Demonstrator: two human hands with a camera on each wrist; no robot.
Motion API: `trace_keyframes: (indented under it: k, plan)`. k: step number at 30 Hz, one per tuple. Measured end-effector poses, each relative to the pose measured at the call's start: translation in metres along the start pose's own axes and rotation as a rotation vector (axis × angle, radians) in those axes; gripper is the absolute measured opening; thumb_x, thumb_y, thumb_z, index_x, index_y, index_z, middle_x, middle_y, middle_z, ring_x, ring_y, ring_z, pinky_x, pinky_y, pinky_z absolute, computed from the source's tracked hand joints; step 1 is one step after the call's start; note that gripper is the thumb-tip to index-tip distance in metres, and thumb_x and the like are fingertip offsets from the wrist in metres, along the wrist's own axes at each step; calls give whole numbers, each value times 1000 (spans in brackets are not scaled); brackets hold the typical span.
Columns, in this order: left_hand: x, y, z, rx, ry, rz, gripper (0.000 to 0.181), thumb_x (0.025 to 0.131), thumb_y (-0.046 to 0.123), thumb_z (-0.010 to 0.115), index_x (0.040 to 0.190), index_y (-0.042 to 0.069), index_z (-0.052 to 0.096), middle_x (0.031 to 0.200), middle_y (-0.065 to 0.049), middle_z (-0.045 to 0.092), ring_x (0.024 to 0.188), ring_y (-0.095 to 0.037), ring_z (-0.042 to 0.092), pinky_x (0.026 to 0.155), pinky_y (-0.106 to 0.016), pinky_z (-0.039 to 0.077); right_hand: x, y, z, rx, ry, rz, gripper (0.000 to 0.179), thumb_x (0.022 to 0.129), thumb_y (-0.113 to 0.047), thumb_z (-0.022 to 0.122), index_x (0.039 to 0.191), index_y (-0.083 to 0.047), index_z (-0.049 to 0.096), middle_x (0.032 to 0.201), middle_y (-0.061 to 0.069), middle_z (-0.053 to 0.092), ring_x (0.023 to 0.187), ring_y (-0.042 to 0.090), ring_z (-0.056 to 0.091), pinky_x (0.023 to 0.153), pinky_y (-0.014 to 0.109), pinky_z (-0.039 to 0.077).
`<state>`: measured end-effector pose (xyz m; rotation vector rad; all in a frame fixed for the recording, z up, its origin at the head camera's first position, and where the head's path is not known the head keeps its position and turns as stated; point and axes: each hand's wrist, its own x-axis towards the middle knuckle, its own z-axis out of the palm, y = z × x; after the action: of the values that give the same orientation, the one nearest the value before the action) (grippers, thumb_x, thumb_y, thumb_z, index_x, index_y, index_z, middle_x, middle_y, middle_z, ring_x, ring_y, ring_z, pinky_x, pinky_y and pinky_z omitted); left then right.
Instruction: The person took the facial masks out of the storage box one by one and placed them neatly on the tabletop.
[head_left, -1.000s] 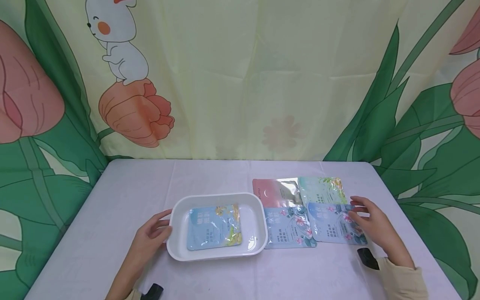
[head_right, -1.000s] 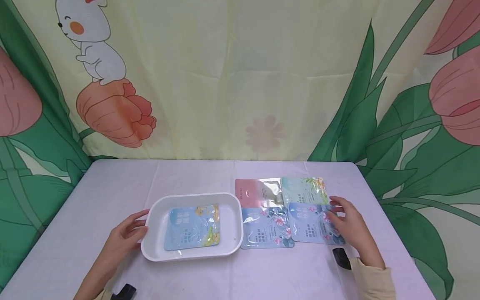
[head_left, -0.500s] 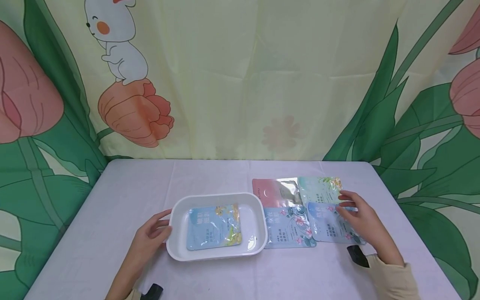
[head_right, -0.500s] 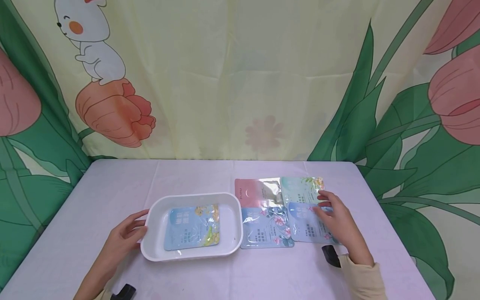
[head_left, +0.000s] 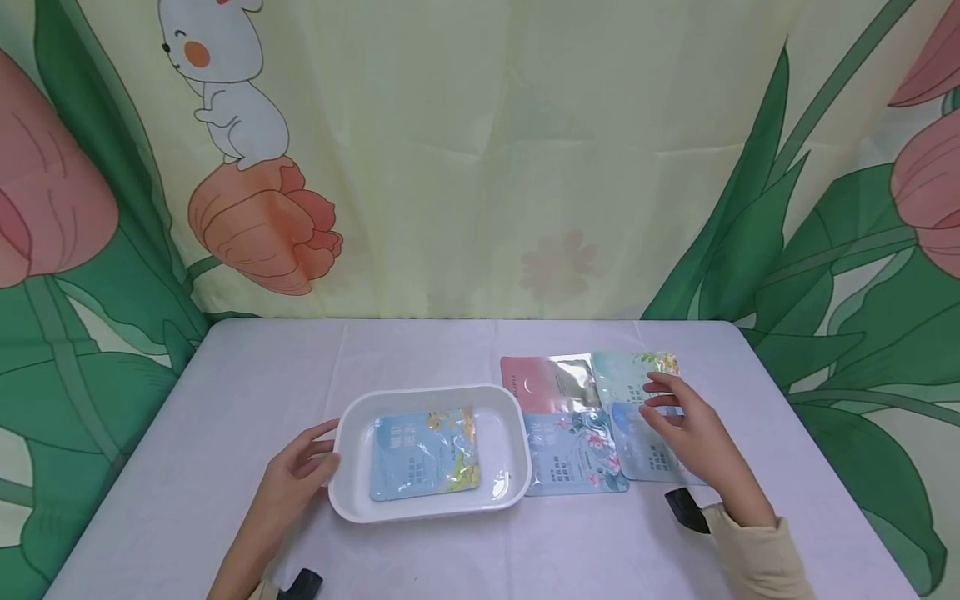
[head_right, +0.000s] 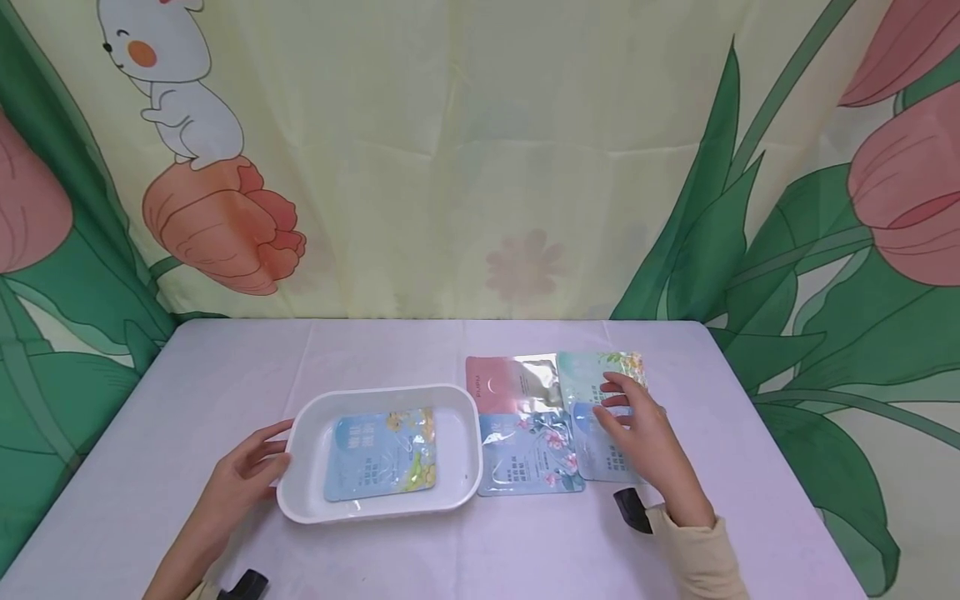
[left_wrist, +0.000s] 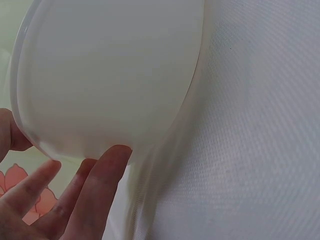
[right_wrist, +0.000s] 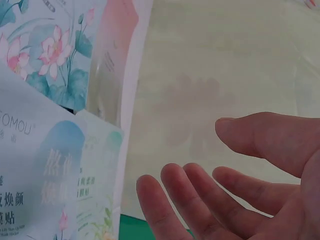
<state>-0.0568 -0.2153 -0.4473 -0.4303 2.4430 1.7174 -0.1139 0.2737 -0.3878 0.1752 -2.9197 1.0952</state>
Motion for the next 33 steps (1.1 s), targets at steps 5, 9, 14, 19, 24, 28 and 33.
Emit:
trace_keyframes:
  k: [5,9,14,19,24,28,33]
  plan:
    - [1,-2,-1,-6,-3,13,53,96,31,66,145,25,48,133,-15,60,107,-22,67,74,-27,58,-1,-8,5,3,15,-38,52,98,-15,62,143,2,41,131,24,55,116,38,58,93,55,52]
    - [1,-3,0,-4,-3,8,53,95,31,66,145,25,48,133,-15,59,108,-23,67,75,-27,58,-2,-16,10,9,13,-68,51,97,-15,63,142,1,43,131,23,56,115,37,58,92,53,53]
    - [0,-3,-1,6,-1,-5,54,95,31,66,145,25,47,133,-15,59,108,-23,67,74,-26,58,-2,-28,20,38,-4,-97,52,96,-15,65,141,1,44,130,21,57,114,36,59,91,51,54]
    - [0,-2,-2,12,-2,-9,54,95,33,66,146,25,47,133,-15,59,110,-24,66,74,-26,58,0,-39,30,69,-28,-122,51,96,-12,65,141,0,45,131,19,57,115,34,59,92,50,55]
    - [0,-2,-2,15,-3,7,54,95,34,66,145,25,47,133,-15,60,109,-23,67,74,-26,58,1,-48,40,92,-49,-128,53,94,-12,67,141,-2,46,130,16,59,115,32,60,92,47,56]
    - [0,-2,-2,14,-7,13,54,95,34,66,145,25,47,133,-15,60,107,-21,67,74,-26,58,2,-56,47,109,-58,-139,53,93,-12,69,141,-3,47,129,15,60,113,30,61,90,43,57]
    - [0,-3,-2,15,-10,17,55,95,34,66,146,25,47,133,-16,60,105,-20,68,74,-26,58,2,-64,55,121,-68,-153,53,93,-13,70,140,-6,48,130,14,59,113,29,62,89,42,58]
